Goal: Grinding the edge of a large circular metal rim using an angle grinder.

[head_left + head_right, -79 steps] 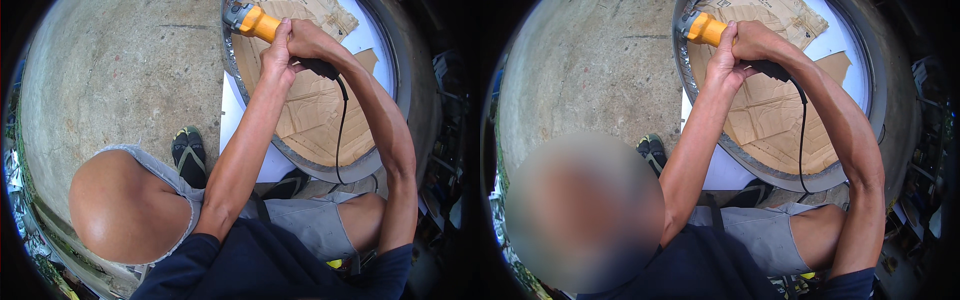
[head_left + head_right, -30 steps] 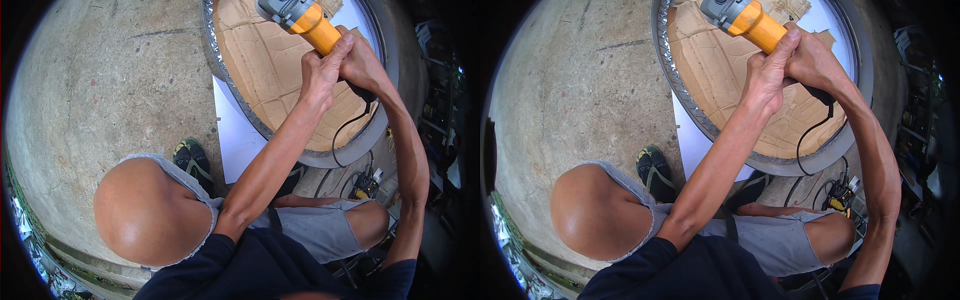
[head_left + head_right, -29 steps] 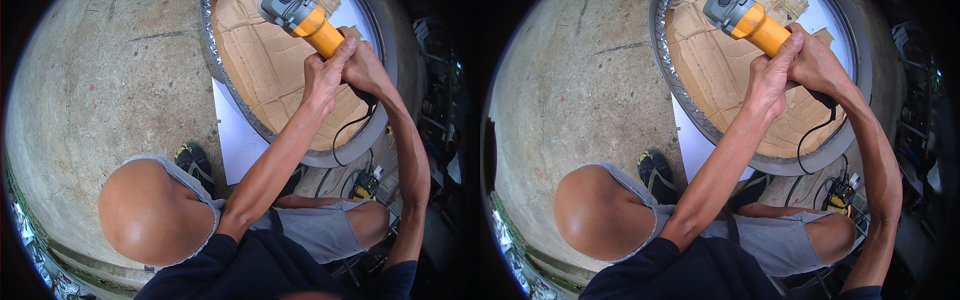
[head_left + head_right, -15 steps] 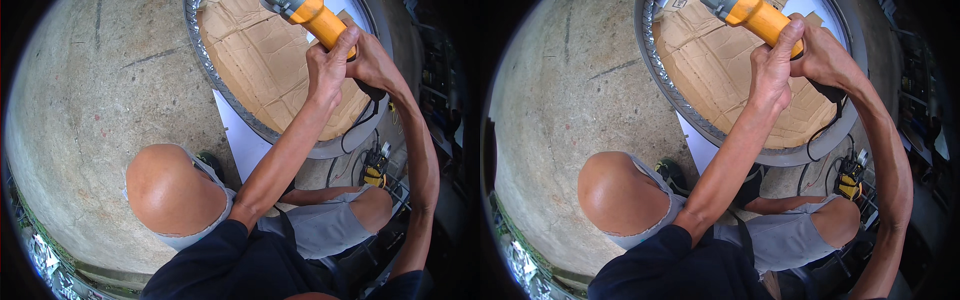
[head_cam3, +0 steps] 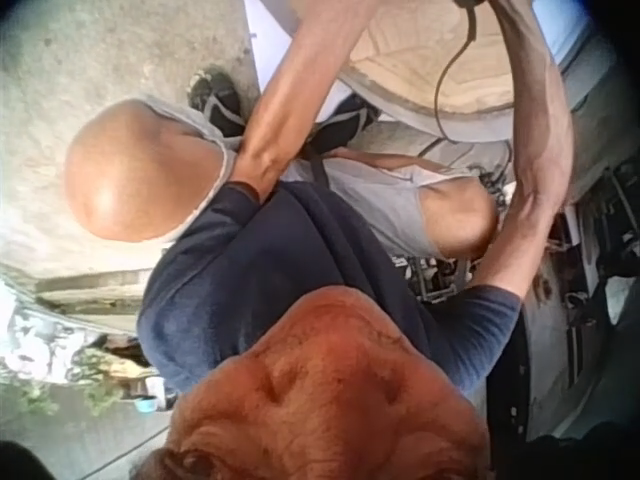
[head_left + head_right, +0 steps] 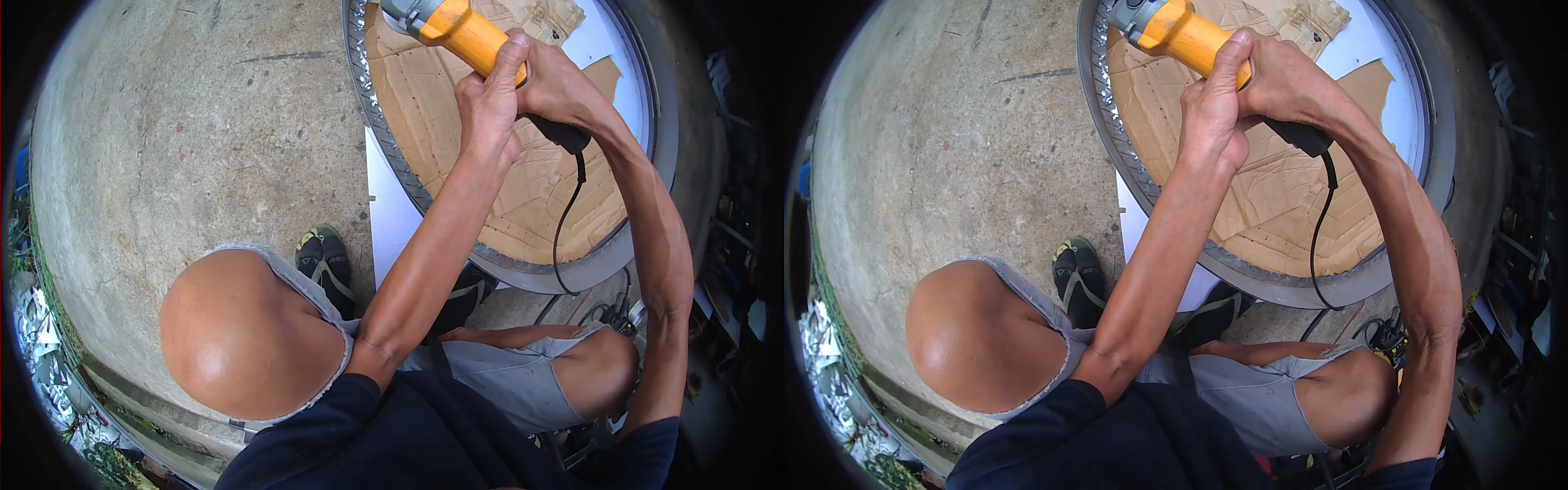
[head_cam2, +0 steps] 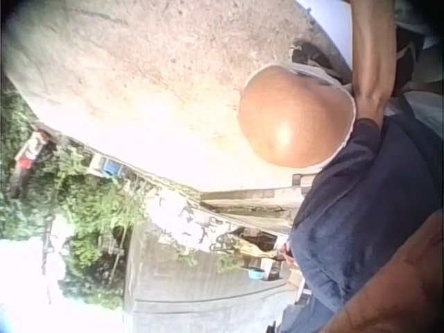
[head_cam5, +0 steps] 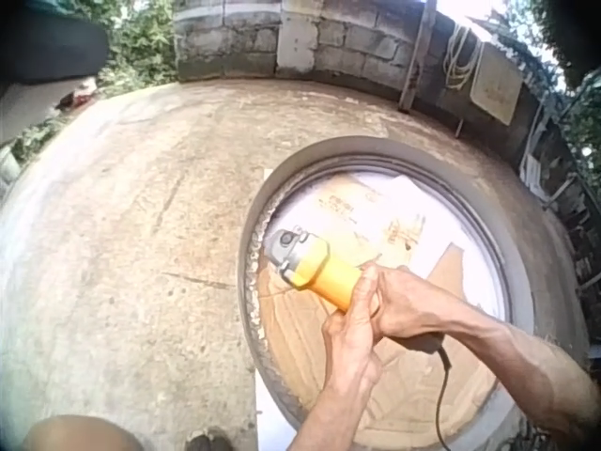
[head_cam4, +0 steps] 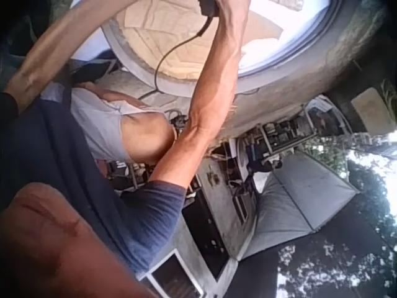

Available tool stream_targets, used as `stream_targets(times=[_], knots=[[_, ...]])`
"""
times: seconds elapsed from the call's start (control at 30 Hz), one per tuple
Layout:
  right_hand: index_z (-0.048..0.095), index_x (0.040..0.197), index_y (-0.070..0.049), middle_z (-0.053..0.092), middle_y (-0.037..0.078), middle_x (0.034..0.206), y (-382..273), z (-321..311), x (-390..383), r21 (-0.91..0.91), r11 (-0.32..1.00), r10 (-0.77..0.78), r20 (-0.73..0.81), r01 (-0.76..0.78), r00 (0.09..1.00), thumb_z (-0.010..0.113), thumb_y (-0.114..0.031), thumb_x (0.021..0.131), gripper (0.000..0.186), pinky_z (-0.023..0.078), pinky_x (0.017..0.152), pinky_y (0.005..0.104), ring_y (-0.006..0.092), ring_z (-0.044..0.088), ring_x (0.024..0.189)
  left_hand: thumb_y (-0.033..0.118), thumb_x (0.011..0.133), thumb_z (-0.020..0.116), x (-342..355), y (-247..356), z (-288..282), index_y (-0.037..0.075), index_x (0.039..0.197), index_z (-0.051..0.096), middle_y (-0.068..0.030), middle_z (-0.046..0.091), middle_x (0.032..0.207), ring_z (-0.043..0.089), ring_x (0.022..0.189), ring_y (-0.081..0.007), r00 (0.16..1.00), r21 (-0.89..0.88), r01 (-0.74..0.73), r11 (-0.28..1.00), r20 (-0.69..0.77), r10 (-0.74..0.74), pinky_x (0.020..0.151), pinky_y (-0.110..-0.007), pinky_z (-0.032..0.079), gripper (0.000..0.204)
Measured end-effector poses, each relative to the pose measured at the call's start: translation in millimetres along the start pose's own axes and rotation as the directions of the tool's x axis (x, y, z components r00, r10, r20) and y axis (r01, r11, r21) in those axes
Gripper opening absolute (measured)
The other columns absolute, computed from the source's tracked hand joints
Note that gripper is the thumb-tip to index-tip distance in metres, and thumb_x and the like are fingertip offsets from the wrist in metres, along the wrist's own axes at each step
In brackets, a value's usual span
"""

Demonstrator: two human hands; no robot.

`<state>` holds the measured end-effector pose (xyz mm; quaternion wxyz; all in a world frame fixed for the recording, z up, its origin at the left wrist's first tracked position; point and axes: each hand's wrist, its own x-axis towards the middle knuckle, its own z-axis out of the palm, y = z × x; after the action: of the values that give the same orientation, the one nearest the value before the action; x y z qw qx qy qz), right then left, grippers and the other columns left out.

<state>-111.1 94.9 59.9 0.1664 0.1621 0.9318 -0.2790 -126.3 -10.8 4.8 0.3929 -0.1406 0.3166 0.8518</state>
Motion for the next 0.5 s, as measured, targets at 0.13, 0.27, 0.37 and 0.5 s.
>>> stream_targets(times=[0.13, 0.27, 0.37, 0.5], knots=[[0.058, 0.104, 0.006, 0.067, 0.025, 0.083, -13.1, 8.4, 3.0, 0.011, 0.998, -0.057, -0.008, 0.057, 0.998, 0.071, -0.026, 0.067, 0.051, 0.053, 0.071, 0.0422, 0.0389, 0.068, 0.078, 0.042, 0.081, 0.076, -0.3, 3.7, -6.9, -0.008, 0.108, 0.059, -0.0124, 0.062, 0.097, 0.064, 0.086, -0.0206, 0.994, -0.014, 0.041, 0.999, -0.104, -0.042, 0.07, -0.039, 0.055, 0.06], [0.059, 0.1, 0.008, 0.067, 0.028, 0.083, -7.9, 30.3, 13.4, 0.041, 0.999, -0.028, -0.005, 0.028, 1.0, 0.069, -0.026, 0.068, 0.048, 0.053, 0.071, 0.0432, 0.0393, 0.068, 0.077, 0.049, 0.081, 0.073, 3.7, 8.8, -23.3, -0.01, 0.12, 0.049, -0.0222, 0.059, 0.111, 0.065, 0.099, -0.0332, 0.991, 0.081, 0.094, 0.992, -0.107, -0.085, 0.079, -0.061, 0.054, 0.074], [0.06, 0.098, 0.009, 0.066, 0.029, 0.082, -4.5, 37.7, 20.7, 0.03, 1.0, 0.003, 0.031, -0.004, 1.0, 0.069, -0.027, 0.068, 0.048, 0.053, 0.07, 0.043, 0.0394, 0.068, 0.077, 0.048, 0.08, 0.074, 6.3, 9.8, -27.8, -0.01, 0.12, 0.05, -0.0235, 0.059, 0.114, 0.064, 0.101, -0.0353, 0.99, 0.071, 0.093, 0.993, -0.117, -0.085, 0.078, -0.063, 0.053, 0.074], [0.06, 0.099, 0.008, 0.067, 0.028, 0.083, 5.6, 43.7, 23.4, 0.111, 0.994, 0.001, 0.018, -0.003, 1.0, 0.07, -0.028, 0.068, 0.049, 0.053, 0.069, 0.0417, 0.0368, 0.069, 0.076, 0.037, 0.081, 0.078, 7.0, 11.2, -23.1, -0.007, 0.104, 0.059, -0.017, 0.064, 0.095, 0.066, 0.082, -0.0255, 0.964, 0.038, 0.147, 0.988, -0.228, -0.135, 0.067, -0.048, 0.057, 0.053]])
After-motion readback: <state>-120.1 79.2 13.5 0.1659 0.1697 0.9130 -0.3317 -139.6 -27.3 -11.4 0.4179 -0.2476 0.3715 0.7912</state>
